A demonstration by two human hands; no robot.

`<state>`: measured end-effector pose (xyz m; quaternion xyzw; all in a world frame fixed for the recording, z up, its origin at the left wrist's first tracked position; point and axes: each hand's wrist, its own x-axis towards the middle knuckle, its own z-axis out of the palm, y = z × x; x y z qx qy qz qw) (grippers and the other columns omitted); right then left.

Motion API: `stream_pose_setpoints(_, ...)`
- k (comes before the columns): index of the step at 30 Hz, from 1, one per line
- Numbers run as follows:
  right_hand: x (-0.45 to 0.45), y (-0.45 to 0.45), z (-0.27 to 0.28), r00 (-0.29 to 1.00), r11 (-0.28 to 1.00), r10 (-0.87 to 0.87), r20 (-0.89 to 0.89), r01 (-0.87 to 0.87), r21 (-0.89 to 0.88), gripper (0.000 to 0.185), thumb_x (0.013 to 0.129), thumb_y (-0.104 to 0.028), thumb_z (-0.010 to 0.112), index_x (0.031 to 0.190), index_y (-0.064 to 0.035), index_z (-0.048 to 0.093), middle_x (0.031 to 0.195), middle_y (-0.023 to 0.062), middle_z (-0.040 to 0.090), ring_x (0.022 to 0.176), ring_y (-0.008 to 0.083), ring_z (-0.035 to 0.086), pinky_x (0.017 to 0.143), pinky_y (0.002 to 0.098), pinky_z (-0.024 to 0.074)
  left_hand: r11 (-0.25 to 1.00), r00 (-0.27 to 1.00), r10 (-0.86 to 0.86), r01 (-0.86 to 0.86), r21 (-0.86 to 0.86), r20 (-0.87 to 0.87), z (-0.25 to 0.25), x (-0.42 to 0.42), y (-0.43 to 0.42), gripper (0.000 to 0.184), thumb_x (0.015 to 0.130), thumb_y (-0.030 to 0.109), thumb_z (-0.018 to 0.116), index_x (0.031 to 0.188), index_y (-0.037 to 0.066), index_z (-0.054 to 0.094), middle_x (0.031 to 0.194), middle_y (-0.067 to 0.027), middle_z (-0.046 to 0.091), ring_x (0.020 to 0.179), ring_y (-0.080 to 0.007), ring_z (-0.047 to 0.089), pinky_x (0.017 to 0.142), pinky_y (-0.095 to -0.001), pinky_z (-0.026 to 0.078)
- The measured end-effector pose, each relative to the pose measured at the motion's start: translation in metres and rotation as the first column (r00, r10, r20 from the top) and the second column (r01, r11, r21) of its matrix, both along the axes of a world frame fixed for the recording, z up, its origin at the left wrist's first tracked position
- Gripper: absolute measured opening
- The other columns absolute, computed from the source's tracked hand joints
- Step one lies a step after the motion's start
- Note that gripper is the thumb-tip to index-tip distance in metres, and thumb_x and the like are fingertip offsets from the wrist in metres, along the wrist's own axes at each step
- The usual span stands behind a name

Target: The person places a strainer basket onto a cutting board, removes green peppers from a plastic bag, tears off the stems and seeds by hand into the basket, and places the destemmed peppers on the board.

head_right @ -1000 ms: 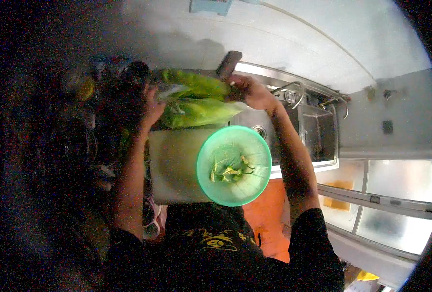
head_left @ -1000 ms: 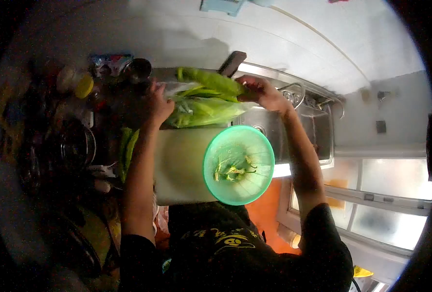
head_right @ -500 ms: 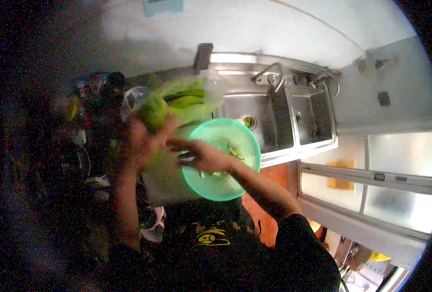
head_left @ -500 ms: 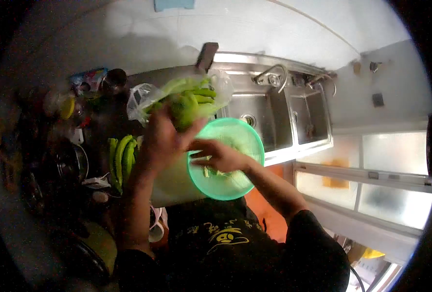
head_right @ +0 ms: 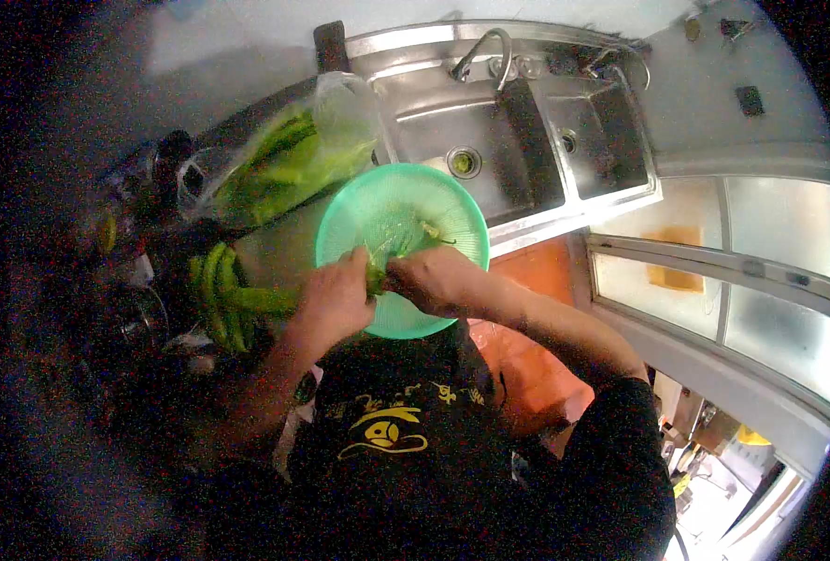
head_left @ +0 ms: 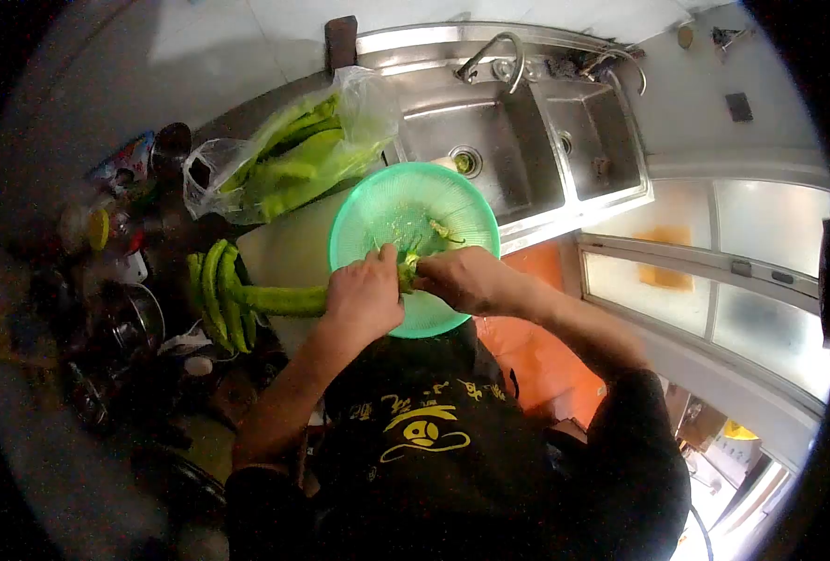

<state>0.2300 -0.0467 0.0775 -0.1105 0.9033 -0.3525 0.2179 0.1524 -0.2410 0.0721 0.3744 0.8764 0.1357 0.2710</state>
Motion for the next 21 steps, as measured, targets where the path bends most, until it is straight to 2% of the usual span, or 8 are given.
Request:
stream_pose_setpoints(4,0.016,0.005,-0.004,0.989,0.994,-0.083,-0.126,0.073,-0.082,0.017,0.096,-0.025,0.055,0.099,-0.0098,0.062,0.075,0.0209,0.064,0.068,0.043,0.063,0.061,0.0526,0.0496,1.0,0.998,-0.02,0.021,-0.014,0.066,0.007,0.011,0.008,0.021,0.077,0.013,0.067,0.093,0.001,0.061,0.081,-0.0198,0.069,0.084,-0.0384,0.07,0.075,-0.0482,0.056)
stream_pose_setpoints(8,0.026,0.017,-0.006,0.998,0.977,0.057,0.0,-0.056,-0.205,0.018,0.095,-0.024,0.056,0.103,-0.0096,0.063,0.075,0.0207,0.064,0.069,0.0432,0.064,0.062,0.0522,0.0494,0.996,0.986,-0.011,0.026,-0.083,0.167,-0.011,0.029,0.011,0.02,0.073,0.018,0.071,0.088,0.004,0.07,0.083,-0.0202,0.07,0.084,-0.0387,0.07,0.077,-0.0483,0.056)
stream_pose_setpoints(10,0.033,0.02,-0.016,0.997,0.976,0.069,0.045,-0.058,-0.208,0.018,0.094,-0.023,0.056,0.103,-0.0094,0.063,0.074,0.0202,0.064,0.069,0.0432,0.063,0.061,0.0516,0.0492,0.996,0.98,-0.015,0.032,-0.082,0.196,-0.014,0.031,0.017,0.021,0.072,0.02,0.073,0.088,0.006,0.072,0.084,-0.0193,0.071,0.085,-0.0387,0.07,0.078,-0.0483,0.056)
stream_pose_setpoints(13,0.04,0.019,-0.028,0.992,0.97,0.121,-0.032,-0.124,-0.208,0.017,0.091,-0.02,0.057,0.102,-0.0081,0.062,0.073,0.02,0.063,0.068,0.0427,0.063,0.061,0.051,0.0486,0.998,0.973,-0.032,0.043,-0.046,0.227,-0.018,0.038,0.023,0.021,0.072,0.02,0.072,0.09,0.009,0.073,0.085,-0.0179,0.071,0.085,-0.0386,0.07,0.079,-0.0484,0.056)
stream_pose_setpoints(15,0.042,0.019,-0.03,0.995,0.972,0.091,-0.041,-0.097,-0.215,0.017,0.089,-0.019,0.058,0.1,-0.007,0.062,0.072,0.0202,0.063,0.067,0.0423,0.063,0.06,0.0508,0.0485,0.999,0.976,-0.044,0.043,0.01,0.212,-0.033,0.044,0.024,0.022,0.072,0.02,0.072,0.091,0.01,0.073,0.085,-0.0172,0.071,0.085,-0.0385,0.07,0.078,-0.0486,0.055)
stream_pose_setpoints(19,0.039,0.019,-0.032,0.997,0.972,0.061,-0.05,-0.071,-0.224,0.016,0.086,-0.016,0.058,0.097,-0.0052,0.062,0.07,0.0207,0.062,0.066,0.0419,0.063,0.059,0.0504,0.0488,0.999,0.97,0.035,-0.042,0.024,0.239,-0.051,0.056,0.026,0.021,0.074,0.021,0.071,0.093,0.011,0.074,0.086,-0.0154,0.072,0.084,-0.0374,0.07,0.076,-0.0485,0.055)
stream_pose_setpoints(20,0.039,0.017,-0.038,0.999,0.979,0.008,-0.042,-0.016,-0.204,0.015,0.084,-0.016,0.059,0.092,-0.0046,0.063,0.07,0.0208,0.062,0.066,0.0421,0.063,0.058,0.0501,0.0493,0.996,0.97,0.074,-0.082,0.022,0.231,-0.048,0.054,0.028,0.021,0.075,0.022,0.07,0.093,0.012,0.074,0.087,-0.015,0.072,0.084,-0.0373,0.07,0.076,-0.0485,0.055)
stream_pose_setpoints(21,0.034,0.017,-0.044,0.998,0.99,0.029,-0.049,-0.036,-0.134,0.014,0.083,-0.016,0.06,0.09,-0.0043,0.063,0.069,0.0209,0.062,0.066,0.0421,0.063,0.058,0.05,0.0495,0.992,0.969,0.112,-0.121,0.027,0.219,-0.047,0.049,0.033,0.02,0.076,0.022,0.07,0.094,0.013,0.074,0.087,-0.0145,0.073,0.084,-0.0372,0.07,0.076,-0.0486,0.055)
